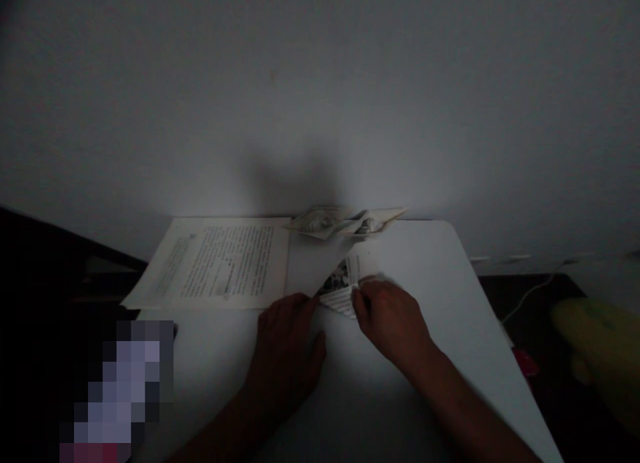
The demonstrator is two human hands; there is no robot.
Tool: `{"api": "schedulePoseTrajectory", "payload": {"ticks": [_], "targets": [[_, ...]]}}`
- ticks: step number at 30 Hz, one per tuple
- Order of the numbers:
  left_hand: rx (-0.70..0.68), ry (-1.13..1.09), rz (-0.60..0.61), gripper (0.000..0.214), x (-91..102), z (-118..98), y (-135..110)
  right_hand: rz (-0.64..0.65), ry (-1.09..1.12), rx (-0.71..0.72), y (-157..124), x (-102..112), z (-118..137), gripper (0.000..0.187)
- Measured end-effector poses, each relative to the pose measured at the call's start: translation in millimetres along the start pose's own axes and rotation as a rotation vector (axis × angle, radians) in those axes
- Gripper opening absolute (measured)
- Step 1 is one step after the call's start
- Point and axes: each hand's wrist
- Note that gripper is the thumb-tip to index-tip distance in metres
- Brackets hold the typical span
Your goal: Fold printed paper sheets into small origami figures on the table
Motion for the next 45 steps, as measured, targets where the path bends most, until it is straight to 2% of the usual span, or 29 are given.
{"api": "schedulePoseTrajectory", "payload": {"ticks": [15,26,36,45], "targets": [[-0.104,-0.016,0.082,0.049,-1.8,-13.9,-5.7,0.000,-0.004,-0.034,-0.9,4.2,-0.8,0.034],[-0.077,0.040,0.086,0.054,-1.4,-12.1,-6.9,-0.001,0.001,-0.036,0.4,3.7,-3.8,0.034],[-0.145,-0.009,0.099,0.048,1.6,-1.3,0.8,-0.010,0.023,-0.026,0.8,3.3,-4.7,0.032],[-0.126,0.009,0.073,0.042,2.2,-1.5,-0.1,0.014,0.000,-0.057,2.3,5.3,-4.8,0.033]]}}
Point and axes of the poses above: each hand's wrist, its own y-axis towards the middle knuckle, its own x-axis out of the back of the hand, z = x × y, and after that the axes turned 14 degrees about y, right-handed
